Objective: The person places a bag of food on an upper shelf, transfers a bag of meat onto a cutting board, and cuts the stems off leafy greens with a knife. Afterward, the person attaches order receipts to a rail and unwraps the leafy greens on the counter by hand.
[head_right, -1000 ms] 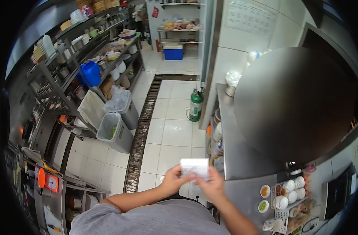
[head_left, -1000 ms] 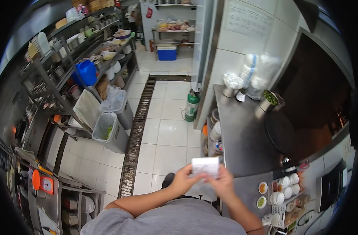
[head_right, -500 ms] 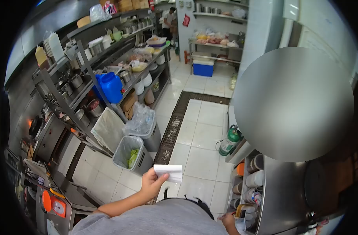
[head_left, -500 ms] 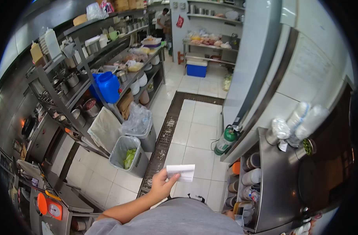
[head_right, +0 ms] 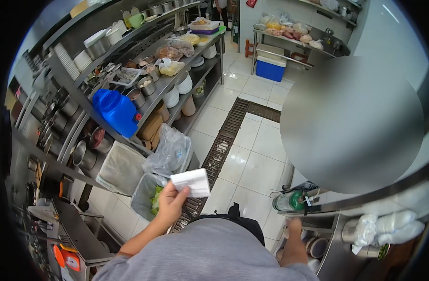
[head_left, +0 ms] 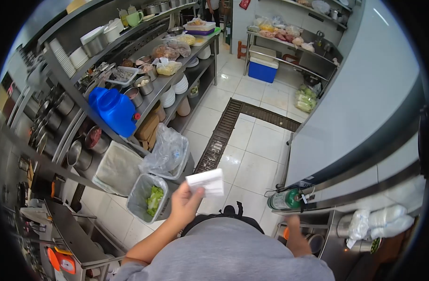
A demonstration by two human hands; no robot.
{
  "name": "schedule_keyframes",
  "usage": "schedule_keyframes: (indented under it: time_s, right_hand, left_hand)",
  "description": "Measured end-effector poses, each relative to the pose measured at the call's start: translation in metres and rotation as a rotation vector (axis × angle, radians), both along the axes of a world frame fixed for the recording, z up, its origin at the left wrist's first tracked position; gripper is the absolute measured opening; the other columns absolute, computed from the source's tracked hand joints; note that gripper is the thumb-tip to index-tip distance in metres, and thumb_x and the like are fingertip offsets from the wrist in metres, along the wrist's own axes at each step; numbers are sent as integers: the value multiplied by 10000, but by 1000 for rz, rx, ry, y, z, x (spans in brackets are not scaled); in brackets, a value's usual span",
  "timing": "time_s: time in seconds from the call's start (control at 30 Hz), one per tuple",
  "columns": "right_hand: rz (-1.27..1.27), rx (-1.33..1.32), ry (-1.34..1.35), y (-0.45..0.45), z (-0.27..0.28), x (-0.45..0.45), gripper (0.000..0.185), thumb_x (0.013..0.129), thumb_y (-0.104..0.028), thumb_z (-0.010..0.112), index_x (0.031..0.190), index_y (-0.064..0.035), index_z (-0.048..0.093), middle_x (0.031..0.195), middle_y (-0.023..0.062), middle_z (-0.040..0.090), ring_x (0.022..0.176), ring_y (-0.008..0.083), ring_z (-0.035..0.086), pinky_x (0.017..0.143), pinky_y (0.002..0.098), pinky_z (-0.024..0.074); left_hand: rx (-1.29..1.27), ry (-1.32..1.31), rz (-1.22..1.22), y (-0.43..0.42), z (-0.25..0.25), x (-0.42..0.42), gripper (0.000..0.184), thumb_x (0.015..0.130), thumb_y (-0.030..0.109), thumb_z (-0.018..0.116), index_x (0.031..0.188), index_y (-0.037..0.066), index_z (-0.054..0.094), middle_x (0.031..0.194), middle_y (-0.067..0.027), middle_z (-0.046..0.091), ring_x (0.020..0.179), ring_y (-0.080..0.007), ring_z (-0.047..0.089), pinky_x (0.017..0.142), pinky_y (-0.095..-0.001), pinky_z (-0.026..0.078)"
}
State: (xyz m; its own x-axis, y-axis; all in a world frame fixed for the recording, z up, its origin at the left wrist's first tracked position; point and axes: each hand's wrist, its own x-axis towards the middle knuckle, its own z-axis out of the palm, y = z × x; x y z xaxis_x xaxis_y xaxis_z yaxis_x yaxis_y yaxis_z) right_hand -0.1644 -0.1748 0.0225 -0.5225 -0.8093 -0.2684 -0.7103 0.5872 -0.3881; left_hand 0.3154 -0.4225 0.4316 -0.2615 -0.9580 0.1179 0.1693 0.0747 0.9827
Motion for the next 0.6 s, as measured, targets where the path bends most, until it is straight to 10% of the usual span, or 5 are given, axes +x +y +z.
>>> schedule_keyframes:
  time_s: [0.23,0.4,0.47,0.6]
  right_hand:
    - [100,-384,-112,-471,209,33,370,774,-372,673,801,-3,651,721,219,618,711,359,609,655,424,466]
    - [362,-283,-148,-605,200,74,308,808,-334,652,813,-26,663,726,211,626,692,358,609,640,410,475]
    - [523,-209,-78,-605,138,60,335,828,-369,614,778,-41,660,737,215,622,709,384,597,649,436,474]
    - [642,323,126,-559,101,31,433,847,-444,551,734,-42,665,830,153,657,784,349,617,695,455,487]
  left_hand:
    - [31,-155,493,-147,-46,51,662,796,-183,353,1410,40,243,1234,-138,507,964,-175,603,669,-244,515]
    - [66,-362,576,-298,-60,55,700,760,-200,347,1389,105,356,1286,-147,455,976,-225,598,610,-254,533]
    - [-103,-525,505,-377,-28,27,526,695,-182,370,1099,45,619,1100,-133,549,979,-252,589,715,-295,521]
    - [-378,-661,216,-508,9,-47,588,680,-181,420,1181,75,590,1130,-159,553,1000,-323,580,868,-346,465]
